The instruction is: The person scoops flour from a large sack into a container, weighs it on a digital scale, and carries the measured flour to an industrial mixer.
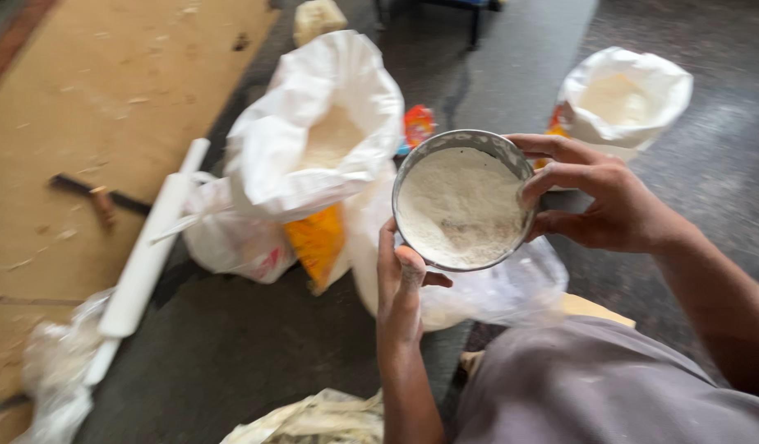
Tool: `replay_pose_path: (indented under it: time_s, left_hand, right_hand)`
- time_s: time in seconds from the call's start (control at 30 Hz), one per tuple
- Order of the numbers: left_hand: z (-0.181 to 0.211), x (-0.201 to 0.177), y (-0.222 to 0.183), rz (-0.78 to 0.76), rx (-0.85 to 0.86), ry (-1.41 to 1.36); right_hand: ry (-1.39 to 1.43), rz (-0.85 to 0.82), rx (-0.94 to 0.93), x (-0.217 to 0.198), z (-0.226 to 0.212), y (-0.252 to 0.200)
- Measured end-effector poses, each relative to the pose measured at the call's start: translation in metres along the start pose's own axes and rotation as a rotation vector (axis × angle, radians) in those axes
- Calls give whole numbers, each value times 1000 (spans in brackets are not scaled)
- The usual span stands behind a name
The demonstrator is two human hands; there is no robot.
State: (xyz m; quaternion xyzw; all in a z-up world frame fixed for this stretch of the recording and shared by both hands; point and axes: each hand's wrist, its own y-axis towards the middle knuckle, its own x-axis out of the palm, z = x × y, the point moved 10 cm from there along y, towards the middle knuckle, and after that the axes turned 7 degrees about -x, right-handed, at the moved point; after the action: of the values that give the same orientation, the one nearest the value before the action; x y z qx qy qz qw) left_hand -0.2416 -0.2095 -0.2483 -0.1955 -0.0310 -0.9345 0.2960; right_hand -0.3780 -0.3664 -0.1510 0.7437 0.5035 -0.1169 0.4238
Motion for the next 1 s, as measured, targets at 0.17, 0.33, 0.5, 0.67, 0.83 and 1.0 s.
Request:
replay_pose_path:
  time_s: [0.17, 0.33, 0.5, 0.67, 0.83, 1.0]
  left_hand:
    - [-41, 69, 35, 18, -76, 64]
    - [-73, 136, 80, 130, -99, 35]
    - [-113, 205, 123, 85, -155, 46]
    - [-144, 255, 159, 87, -281, 141]
    - [-156, 277, 193, 43, -298, 192]
    - [-169, 274, 231, -15, -312, 203]
  right_hand:
    - [57, 27, -35, -59, 44, -37]
    - [336, -12, 34, -133, 111, -70]
    - [239, 99, 63, -206, 193, -94]
    - [-165, -14, 137, -240, 239, -88]
    - [-492, -186, 37, -244, 258, -65]
    - [-641, -331, 67, -225, 296, -49]
